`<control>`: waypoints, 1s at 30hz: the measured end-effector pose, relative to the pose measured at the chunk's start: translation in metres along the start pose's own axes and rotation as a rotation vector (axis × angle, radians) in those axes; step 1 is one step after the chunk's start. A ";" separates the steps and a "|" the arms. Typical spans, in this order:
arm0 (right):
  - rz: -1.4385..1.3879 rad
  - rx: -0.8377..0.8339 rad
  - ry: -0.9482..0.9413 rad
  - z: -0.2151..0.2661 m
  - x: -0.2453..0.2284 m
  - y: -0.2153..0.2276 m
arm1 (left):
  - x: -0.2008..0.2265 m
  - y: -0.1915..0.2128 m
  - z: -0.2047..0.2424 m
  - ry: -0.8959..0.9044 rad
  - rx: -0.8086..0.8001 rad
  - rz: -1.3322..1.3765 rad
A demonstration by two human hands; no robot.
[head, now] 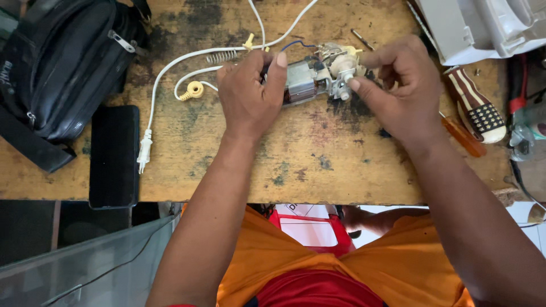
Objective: The person assembles a small electrical device on a wooden workbench, connecting wires to a motor and attaching plastic gears and a white housing. They repeatedly adjust the components by hand, aligning parts and ensuring the wiring is secure throughout the process.
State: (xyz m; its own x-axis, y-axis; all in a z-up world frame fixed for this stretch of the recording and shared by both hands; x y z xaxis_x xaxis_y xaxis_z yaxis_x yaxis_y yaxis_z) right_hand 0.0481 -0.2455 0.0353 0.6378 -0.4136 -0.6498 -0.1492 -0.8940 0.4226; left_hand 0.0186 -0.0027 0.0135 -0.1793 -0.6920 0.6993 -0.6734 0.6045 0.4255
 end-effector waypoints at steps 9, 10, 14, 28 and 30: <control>0.172 -0.014 -0.096 0.029 -0.001 -0.003 | -0.017 -0.005 0.010 -0.300 0.196 -0.019; 0.177 -0.012 -0.098 0.030 -0.006 -0.003 | -0.015 -0.004 0.010 -0.301 0.194 -0.015; 0.194 0.064 -0.080 0.034 -0.017 -0.006 | -0.010 -0.002 0.011 -0.378 0.200 -0.048; 0.322 0.147 0.155 0.041 -0.013 -0.008 | -0.005 -0.001 0.012 -0.445 0.146 0.013; 0.167 0.193 -0.047 0.042 -0.009 -0.009 | -0.001 0.000 0.008 -0.477 0.129 0.016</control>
State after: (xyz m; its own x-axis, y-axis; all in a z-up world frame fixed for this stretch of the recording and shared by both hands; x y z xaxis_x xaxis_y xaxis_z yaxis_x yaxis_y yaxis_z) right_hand 0.0119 -0.2409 0.0114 0.5568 -0.5621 -0.6115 -0.3942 -0.8269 0.4011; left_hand 0.0130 -0.0056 0.0082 -0.4786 -0.8048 0.3512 -0.7460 0.5836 0.3208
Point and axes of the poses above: each hand's wrist, its own z-axis away from the middle knuckle, its own y-axis out of the back of the hand, x = y × z, the point moved 1 cm from there along -z, towards the middle knuckle, and after that the axes turned 12 degrees about x, right-handed, at the moved point
